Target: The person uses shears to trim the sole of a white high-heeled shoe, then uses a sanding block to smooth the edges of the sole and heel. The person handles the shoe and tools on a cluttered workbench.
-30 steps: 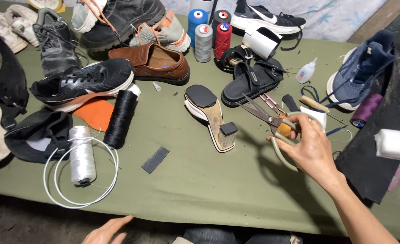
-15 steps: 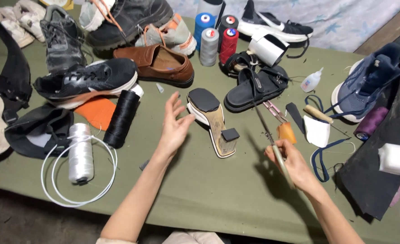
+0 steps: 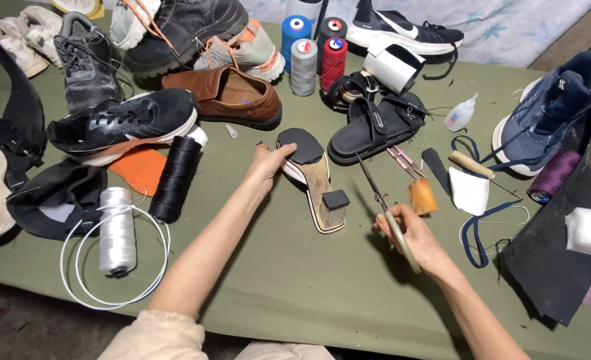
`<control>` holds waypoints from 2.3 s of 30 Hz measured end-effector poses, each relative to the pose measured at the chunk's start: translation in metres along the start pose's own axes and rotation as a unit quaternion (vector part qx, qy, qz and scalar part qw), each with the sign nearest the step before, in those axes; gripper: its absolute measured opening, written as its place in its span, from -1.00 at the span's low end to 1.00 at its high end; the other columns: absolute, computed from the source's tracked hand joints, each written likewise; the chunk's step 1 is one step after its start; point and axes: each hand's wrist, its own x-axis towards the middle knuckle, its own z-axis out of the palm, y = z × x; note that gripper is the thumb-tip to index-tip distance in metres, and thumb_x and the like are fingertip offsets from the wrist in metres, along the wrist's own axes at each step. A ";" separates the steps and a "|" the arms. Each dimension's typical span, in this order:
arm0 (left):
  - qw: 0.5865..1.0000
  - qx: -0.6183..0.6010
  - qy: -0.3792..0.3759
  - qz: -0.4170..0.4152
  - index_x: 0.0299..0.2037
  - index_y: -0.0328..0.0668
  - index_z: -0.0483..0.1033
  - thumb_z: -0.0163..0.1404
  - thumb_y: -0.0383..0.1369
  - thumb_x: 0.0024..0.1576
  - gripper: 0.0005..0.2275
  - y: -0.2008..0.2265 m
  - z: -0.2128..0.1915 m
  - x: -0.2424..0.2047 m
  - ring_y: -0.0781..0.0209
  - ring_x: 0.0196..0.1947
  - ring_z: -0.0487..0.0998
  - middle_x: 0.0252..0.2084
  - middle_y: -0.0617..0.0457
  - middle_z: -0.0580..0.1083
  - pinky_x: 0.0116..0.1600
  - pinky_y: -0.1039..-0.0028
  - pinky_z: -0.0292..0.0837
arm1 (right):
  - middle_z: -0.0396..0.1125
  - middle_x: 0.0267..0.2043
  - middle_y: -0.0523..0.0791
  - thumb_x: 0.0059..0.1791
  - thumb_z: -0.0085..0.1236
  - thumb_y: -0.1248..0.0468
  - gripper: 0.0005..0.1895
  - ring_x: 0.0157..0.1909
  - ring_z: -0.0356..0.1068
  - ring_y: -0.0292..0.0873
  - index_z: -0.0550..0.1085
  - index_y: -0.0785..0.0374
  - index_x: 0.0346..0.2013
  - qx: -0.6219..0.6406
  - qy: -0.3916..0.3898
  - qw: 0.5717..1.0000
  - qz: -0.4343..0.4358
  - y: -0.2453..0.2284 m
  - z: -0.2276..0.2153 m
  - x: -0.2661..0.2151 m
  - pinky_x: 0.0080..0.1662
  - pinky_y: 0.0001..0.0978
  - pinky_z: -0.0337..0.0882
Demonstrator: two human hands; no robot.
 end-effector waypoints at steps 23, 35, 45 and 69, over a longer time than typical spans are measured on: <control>0.884 -0.330 -0.276 0.183 0.02 -0.10 0.50 0.13 -0.64 -0.08 -0.57 0.060 0.012 -0.097 0.08 -0.17 0.62 -0.17 -0.05 0.54 -0.05 0.24 0.59 | 0.37 -0.41 0.04 -0.18 0.31 -0.18 -0.32 -0.25 0.46 0.09 0.35 0.12 0.04 -0.133 0.037 0.990 -0.005 -0.052 -0.027 -0.050 -0.14 -0.01 0.41; 0.845 -0.469 -0.201 0.163 0.11 -0.19 0.43 0.11 -0.63 -0.17 -0.46 0.079 0.076 -0.088 0.04 0.00 0.47 0.02 -0.03 0.48 0.14 0.28 0.42 | 0.47 -0.26 -0.21 -0.12 0.10 -0.26 -0.50 -0.22 0.45 -0.04 0.26 -0.06 -0.13 -0.342 0.080 0.933 0.085 -0.117 -0.024 -0.080 -0.11 -0.10 0.35; 0.807 -0.532 -0.209 0.145 0.10 -0.21 0.42 0.09 -0.64 -0.13 -0.50 0.093 0.091 -0.083 0.00 0.06 0.48 0.07 -0.08 0.49 0.23 0.23 0.42 | 0.43 -0.01 -0.12 -0.09 0.11 -0.21 -0.44 -0.09 0.43 0.18 0.25 0.11 -0.10 -0.345 0.143 0.928 0.010 -0.118 -0.018 -0.048 -0.21 0.10 0.35; 0.715 -0.594 -0.348 -0.121 -0.09 -0.38 0.56 0.01 -0.57 -0.04 -0.72 0.105 0.101 -0.094 -0.17 -0.18 0.66 -0.15 -0.37 0.58 -0.08 0.12 0.66 | 0.38 -0.38 -0.07 -0.15 0.28 -0.11 -0.50 -0.31 0.53 0.05 0.45 0.19 -0.15 -0.334 0.147 0.925 -0.104 -0.147 -0.055 -0.049 -0.30 -0.06 0.49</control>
